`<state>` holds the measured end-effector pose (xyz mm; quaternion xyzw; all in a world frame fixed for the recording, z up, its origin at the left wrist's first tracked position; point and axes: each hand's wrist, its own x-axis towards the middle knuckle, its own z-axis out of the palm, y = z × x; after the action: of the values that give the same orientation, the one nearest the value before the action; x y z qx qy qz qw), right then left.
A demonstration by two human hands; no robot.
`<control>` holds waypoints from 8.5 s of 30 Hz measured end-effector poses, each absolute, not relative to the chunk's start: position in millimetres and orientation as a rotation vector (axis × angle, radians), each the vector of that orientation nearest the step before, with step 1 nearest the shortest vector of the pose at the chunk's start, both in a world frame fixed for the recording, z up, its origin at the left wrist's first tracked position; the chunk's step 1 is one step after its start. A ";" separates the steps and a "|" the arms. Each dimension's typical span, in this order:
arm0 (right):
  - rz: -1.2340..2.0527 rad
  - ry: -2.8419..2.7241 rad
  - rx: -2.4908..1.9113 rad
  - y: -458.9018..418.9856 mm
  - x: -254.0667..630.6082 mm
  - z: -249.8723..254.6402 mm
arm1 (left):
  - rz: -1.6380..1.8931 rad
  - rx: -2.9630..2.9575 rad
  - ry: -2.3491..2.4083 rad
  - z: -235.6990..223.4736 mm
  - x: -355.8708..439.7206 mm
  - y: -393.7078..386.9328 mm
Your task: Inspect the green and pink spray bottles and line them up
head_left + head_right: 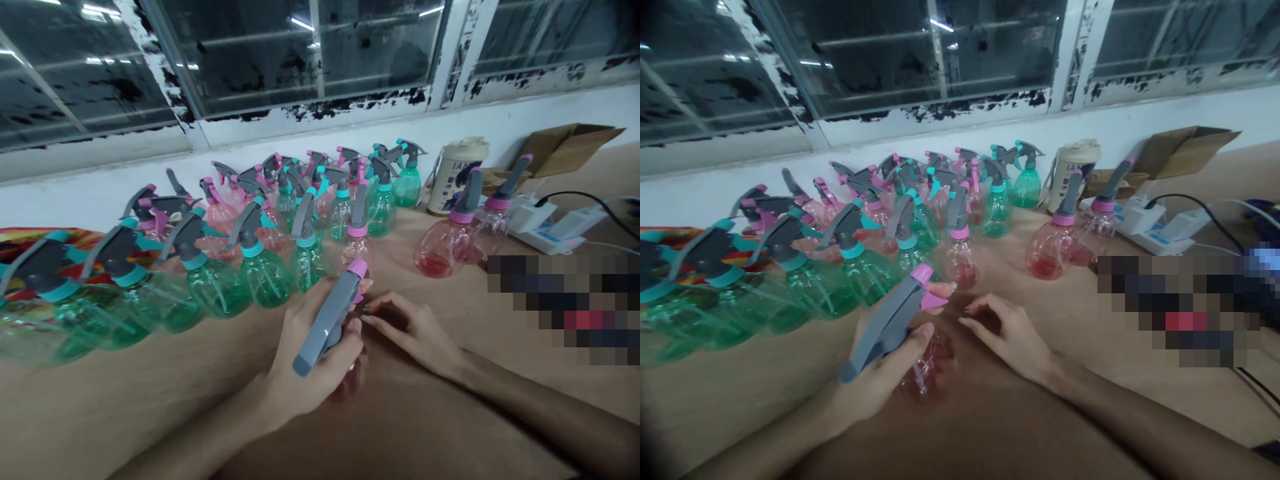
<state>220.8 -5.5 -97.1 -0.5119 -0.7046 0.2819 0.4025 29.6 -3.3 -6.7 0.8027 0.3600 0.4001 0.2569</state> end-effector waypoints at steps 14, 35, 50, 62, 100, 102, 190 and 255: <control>0.712 -1.834 -1.256 -4.9 221.7 -101.1 | 1.025 2.160 0.869 -2.5 30.5 -1.7; 0.623 -2.136 -1.135 -7.4 220.0 -101.4 | 1.086 2.163 0.917 -10.6 31.6 -0.5; 0.541 -2.361 -1.048 -5.4 223.9 -111.1 | 1.080 2.163 0.874 -6.9 30.9 0.7; 0.546 -2.342 -1.036 -1.8 227.4 -111.2 | 1.013 2.250 0.852 -2.1 28.4 -0.8; 0.528 -2.380 -1.170 -4.6 227.9 -107.7 | 1.106 2.214 0.865 -6.0 30.4 -0.9; 0.521 -2.379 -1.165 -4.5 228.3 -108.3 | 1.143 2.206 0.848 -9.0 30.8 0.0; -0.297 -1.698 -1.945 42.8 265.9 -53.9 | 0.696 2.071 1.163 -86.3 46.2 -21.3; 0.123 -1.905 -1.475 -37.0 147.2 -63.6 | 1.050 1.943 1.022 -12.8 25.6 -1.8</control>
<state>147.2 -37.0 -63.6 -0.5713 -0.7377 0.0475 0.3566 25.6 -1.8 -12.8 0.7489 0.3940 0.4046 0.3467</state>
